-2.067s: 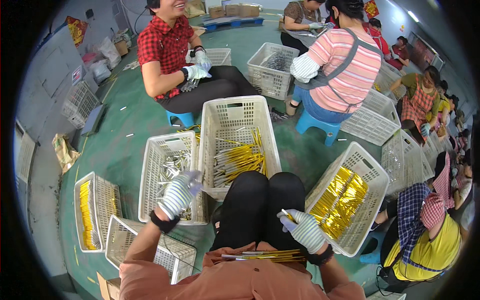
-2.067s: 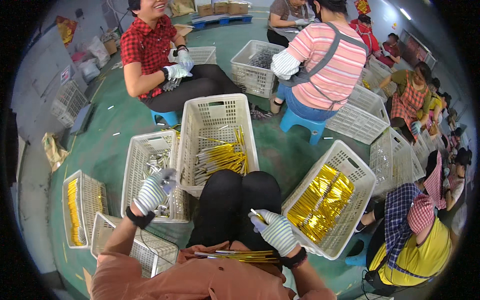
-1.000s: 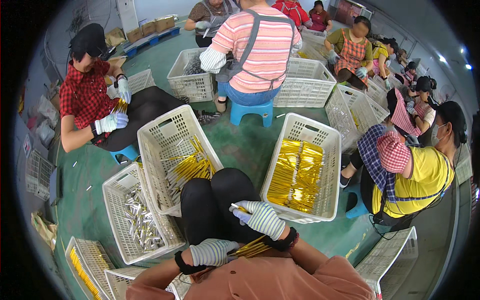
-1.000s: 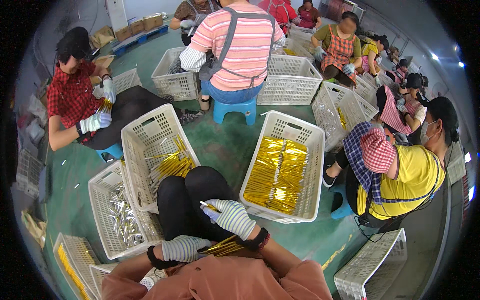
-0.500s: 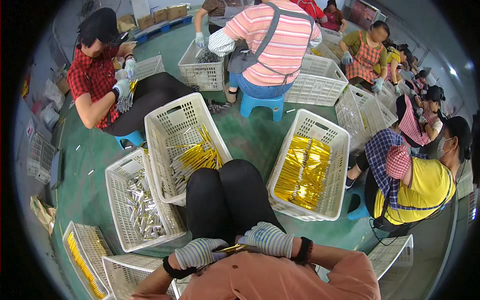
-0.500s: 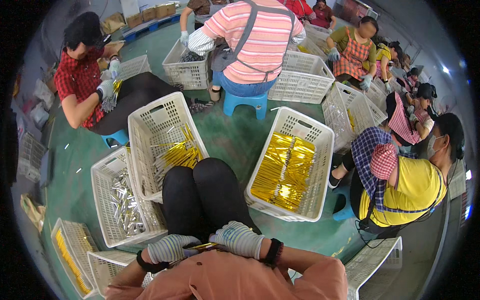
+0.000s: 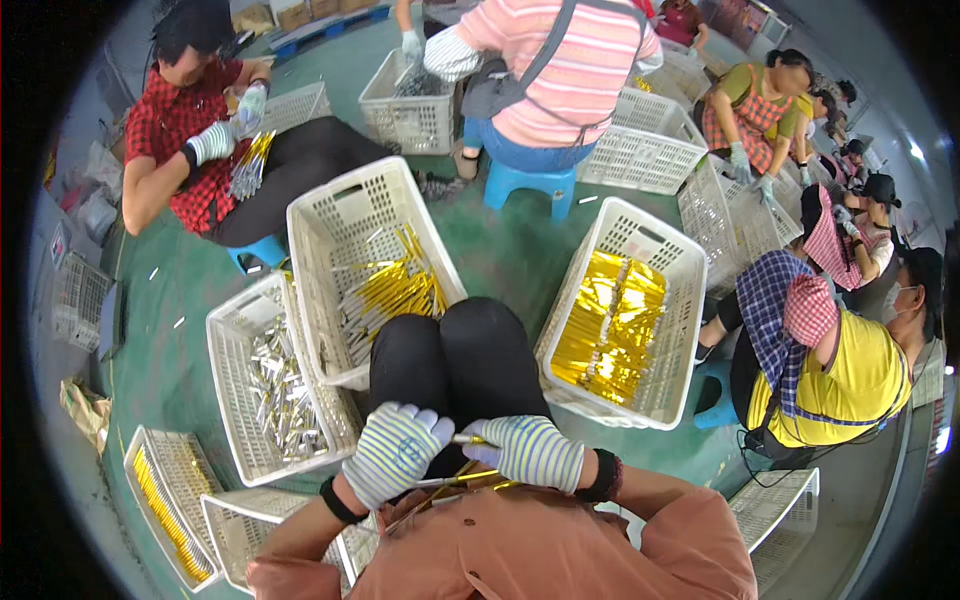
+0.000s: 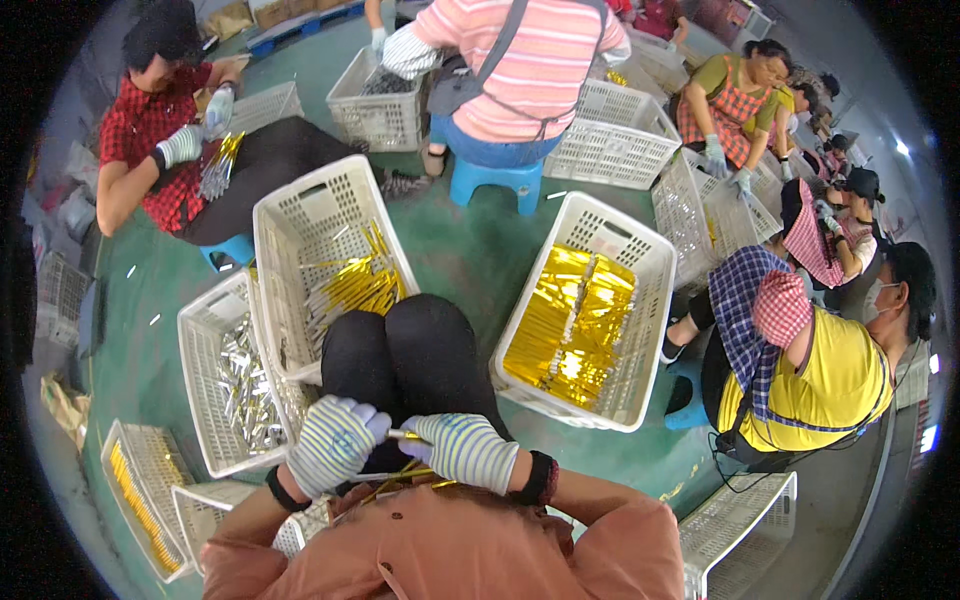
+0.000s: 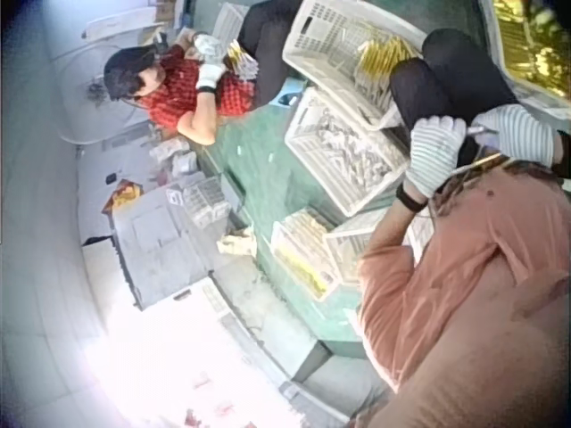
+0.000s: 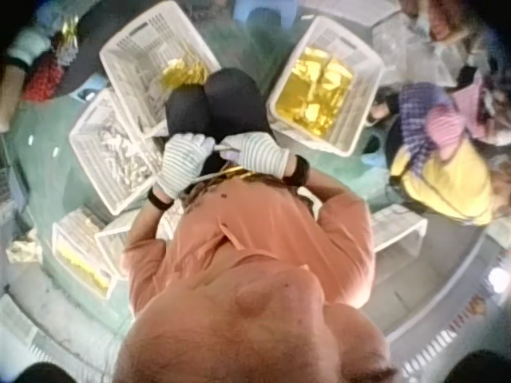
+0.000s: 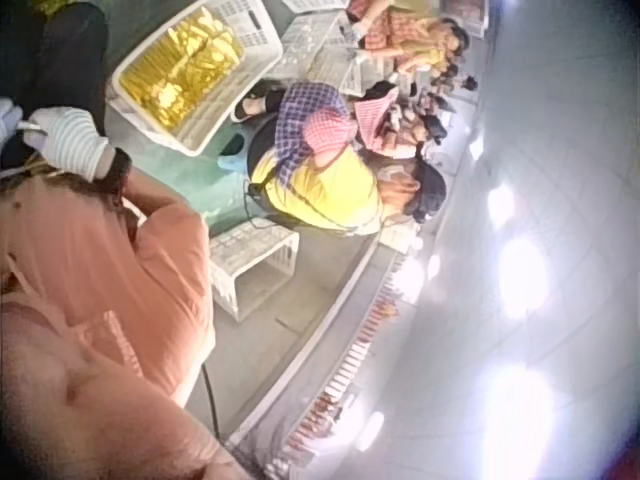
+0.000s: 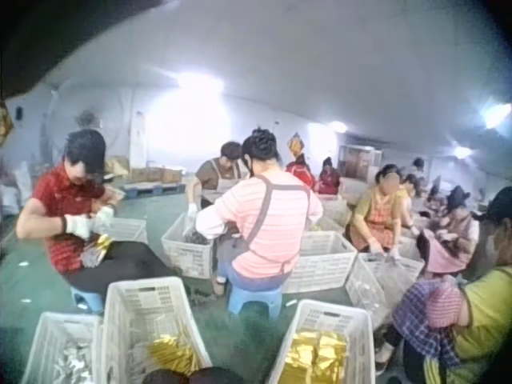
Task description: The person is counting and bundling gold-colored plastic tubes in a factory setting.
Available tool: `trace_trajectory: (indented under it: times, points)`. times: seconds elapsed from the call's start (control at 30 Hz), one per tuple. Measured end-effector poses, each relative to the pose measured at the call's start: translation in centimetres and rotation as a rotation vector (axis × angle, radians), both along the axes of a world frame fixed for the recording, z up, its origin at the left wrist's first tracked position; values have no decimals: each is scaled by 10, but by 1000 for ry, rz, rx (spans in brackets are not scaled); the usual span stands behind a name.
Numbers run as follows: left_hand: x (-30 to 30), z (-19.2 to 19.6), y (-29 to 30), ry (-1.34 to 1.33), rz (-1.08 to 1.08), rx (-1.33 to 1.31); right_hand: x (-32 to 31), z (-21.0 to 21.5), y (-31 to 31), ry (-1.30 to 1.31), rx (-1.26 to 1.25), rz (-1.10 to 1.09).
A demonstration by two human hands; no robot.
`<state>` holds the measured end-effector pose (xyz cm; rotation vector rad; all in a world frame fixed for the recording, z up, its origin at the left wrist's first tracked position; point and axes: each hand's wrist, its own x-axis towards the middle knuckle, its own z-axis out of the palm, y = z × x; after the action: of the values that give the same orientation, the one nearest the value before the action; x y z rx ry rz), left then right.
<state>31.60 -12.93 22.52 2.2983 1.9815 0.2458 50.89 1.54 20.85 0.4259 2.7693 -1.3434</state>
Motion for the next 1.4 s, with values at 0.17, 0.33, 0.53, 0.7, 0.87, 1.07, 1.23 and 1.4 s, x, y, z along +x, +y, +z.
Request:
trace_trajectory:
  times: [0.17, 0.33, 0.53, 0.7, 0.87, 1.07, 1.23, 1.4]
  points:
    - [6, -2, -19, -122, -67, -11, 6, 29, 15, -123, 135, 357]
    - [4, 37, -21, -467, 90, -248, 8, 38, 18, 53, 593, 447]
    - [-88, 37, -79, 116, 556, 216, 65, 15, 102, -221, 20, -492]
    - [-21, -23, -71, -260, 63, -301, 29, 4, 49, -171, -200, -406]
    - [23, -64, -40, -206, -18, -352, 11, 0, 29, -200, -108, -191]
    - [-9, -38, -23, -155, -61, -21, 0, 0, -3, -78, 17, 101]
    - [-17, -17, -36, -102, -104, -62, -11, -5, -2, -219, 26, 254]
    - [-53, 27, -94, -802, 775, -797, 10, 18, 77, -442, 131, 47]
